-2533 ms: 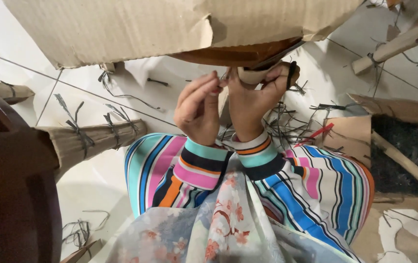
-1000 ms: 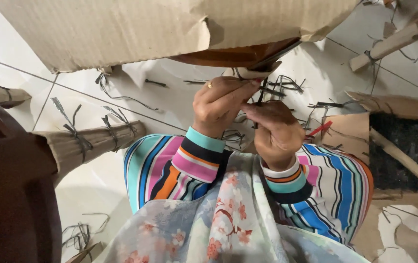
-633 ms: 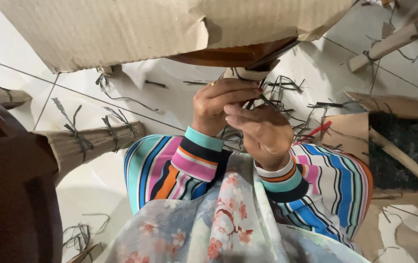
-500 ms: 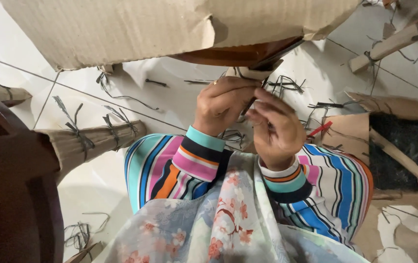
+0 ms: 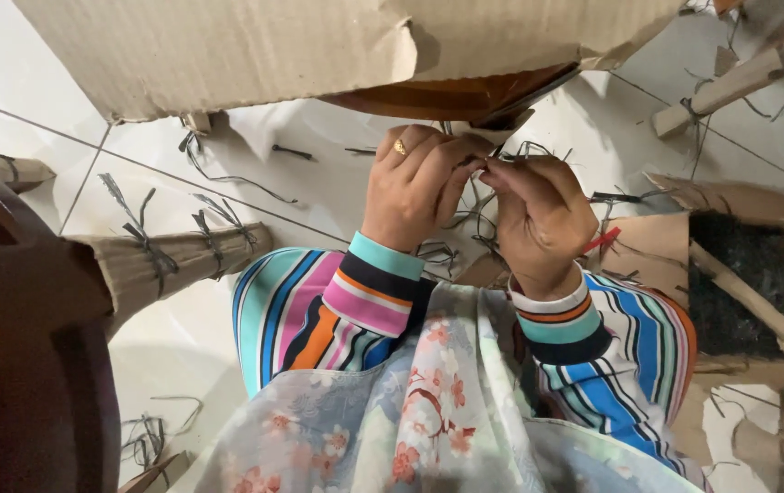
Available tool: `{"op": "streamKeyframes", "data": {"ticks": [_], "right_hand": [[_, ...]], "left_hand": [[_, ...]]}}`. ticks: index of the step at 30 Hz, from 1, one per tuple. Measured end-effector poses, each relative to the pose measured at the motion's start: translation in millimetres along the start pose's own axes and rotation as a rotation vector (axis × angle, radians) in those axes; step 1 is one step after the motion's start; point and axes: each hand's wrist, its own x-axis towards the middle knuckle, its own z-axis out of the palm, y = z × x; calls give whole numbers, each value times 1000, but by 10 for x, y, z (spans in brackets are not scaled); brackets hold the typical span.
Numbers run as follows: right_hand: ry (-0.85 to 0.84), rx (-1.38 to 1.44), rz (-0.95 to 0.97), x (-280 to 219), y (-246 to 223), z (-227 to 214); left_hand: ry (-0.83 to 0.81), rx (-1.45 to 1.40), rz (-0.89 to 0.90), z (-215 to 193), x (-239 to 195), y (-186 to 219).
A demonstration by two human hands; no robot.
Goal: Wrapping wooden chair legs with protective paper and securing them with black ties for shipping.
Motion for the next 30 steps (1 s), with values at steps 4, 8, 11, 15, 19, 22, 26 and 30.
{"op": "streamKeyframes", "data": {"ticks": [4, 8, 11, 15, 19, 22, 26, 30], "right_hand": [[-16, -17, -16, -10, 36, -3], [-64, -30, -16, -35, 19, 17], [-101, -55, 4, -34, -30, 45], [-174, -117, 23, -117, 28, 80], [-275, -44, 158, -52, -7, -5], [-373, 38, 380, 6, -3, -68], [-362, 219, 525, 75, -51, -55], [-356, 191, 525, 18, -73, -68]], "left_hand": [[-26, 40, 7, -34, 31, -5], [-28, 2, -66, -74, 23, -18], [-44, 6, -102, -110, 26, -9], [-70, -46, -113, -160, 42, -29], [-35, -158, -181, -293, 53, -22], [-58, -226, -298, -402, 59, 64], [-117, -709, -1065, -210, -211, 219], [117, -782, -1149, -88, -275, 233]]}}
